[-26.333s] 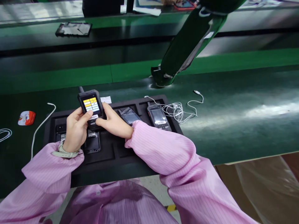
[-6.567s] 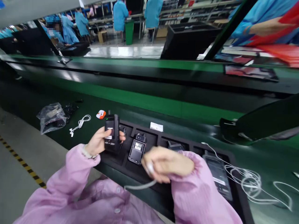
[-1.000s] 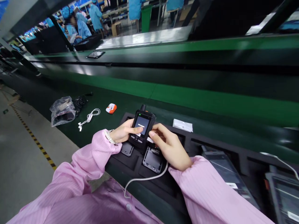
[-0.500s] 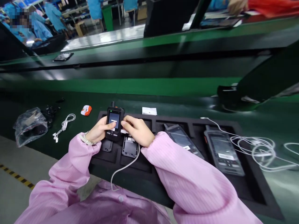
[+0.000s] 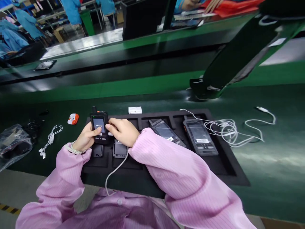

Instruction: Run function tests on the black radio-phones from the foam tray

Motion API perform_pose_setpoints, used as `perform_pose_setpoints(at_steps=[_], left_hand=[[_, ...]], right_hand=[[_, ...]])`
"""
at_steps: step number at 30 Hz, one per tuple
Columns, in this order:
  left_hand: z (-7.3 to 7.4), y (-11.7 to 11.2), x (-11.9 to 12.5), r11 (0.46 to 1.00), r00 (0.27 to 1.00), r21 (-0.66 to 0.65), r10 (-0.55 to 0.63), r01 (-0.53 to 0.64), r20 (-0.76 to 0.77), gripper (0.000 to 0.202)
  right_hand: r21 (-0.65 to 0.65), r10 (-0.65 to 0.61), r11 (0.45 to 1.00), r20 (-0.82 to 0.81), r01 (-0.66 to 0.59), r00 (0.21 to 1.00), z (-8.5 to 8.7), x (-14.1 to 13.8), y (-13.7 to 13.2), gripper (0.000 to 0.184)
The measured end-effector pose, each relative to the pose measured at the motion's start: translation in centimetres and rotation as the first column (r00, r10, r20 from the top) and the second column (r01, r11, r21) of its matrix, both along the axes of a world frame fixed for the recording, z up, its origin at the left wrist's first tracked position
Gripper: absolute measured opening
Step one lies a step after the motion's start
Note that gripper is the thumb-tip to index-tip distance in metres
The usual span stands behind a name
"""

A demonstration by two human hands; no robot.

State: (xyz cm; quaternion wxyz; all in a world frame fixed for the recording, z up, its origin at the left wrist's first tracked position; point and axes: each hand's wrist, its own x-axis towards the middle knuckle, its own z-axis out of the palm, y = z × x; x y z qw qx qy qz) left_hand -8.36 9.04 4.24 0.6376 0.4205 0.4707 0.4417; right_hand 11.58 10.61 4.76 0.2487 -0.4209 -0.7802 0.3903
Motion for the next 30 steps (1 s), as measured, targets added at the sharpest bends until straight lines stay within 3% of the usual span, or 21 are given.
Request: perform_pose_setpoints(at_steps=[3,8,11,14,16,18,20,23,26,30], left_hand=[[0.2,0.1,0.0,0.999,0.999,-0.007,0.034,-0.035,-0.036,0.055],[0.7,0.4,0.2,0.991,0.983,0.003,0.136,-0.137,-0.12,0.059],[0.8,0.9,-0.2,0.984,0.982,-0.064,0.161,-0.168,-0.101,0.063],[0.9,1.5,-0.6,0.976,0.989,-0.158,0.146,-0.148,-0.029,0.058],[1.3,1.9,-0.6,0.955,0.974,-0.206,0.225,-0.216,0.025,0.038],[1.9,2.2,-0.3,0.909,0.94,-0.268,0.339,-0.319,0.03,0.021],[2.5,2.4,-0.1,0.879,0.921,-0.32,0.386,-0.354,0.041,0.035],[2.7,2.9,-0.5,0.883,0.926,-0.361,0.36,-0.301,0.11,0.044],[1.7,3.5,-1.9,0.911,0.926,-0.348,0.309,-0.222,0.218,0.047],[-0.3,4.4,-3.9,0.934,0.898,-0.332,0.254,-0.132,0.359,0.048]], right_hand=[[0.105,-0.013,0.994,0.15,-0.003,0.989,0.4,-0.2,0.0,0.027],[0.156,-0.03,0.988,0.221,-0.004,0.975,1.1,-0.3,0.2,0.027],[0.204,-0.004,0.978,0.25,-0.049,0.968,1.2,-0.2,0.7,0.036],[0.221,-0.019,0.975,0.239,-0.035,0.971,1.2,-0.1,1.1,0.041],[0.23,-0.042,0.973,0.217,-0.01,0.975,1.3,-0.1,1.2,0.039],[0.257,-0.083,0.966,0.163,0.039,0.983,1.5,-0.1,1.1,0.035],[0.287,-0.147,0.951,0.106,0.112,0.983,2.1,0.1,1.0,0.033],[0.309,-0.28,0.92,0.083,0.243,0.956,3.1,1.3,0.9,0.033],[0.303,-0.435,0.873,0.126,0.383,0.892,3.3,3.9,0.3,0.032],[0.27,-0.63,0.776,0.284,0.57,0.723,1.2,8.3,-2.3,0.036]])
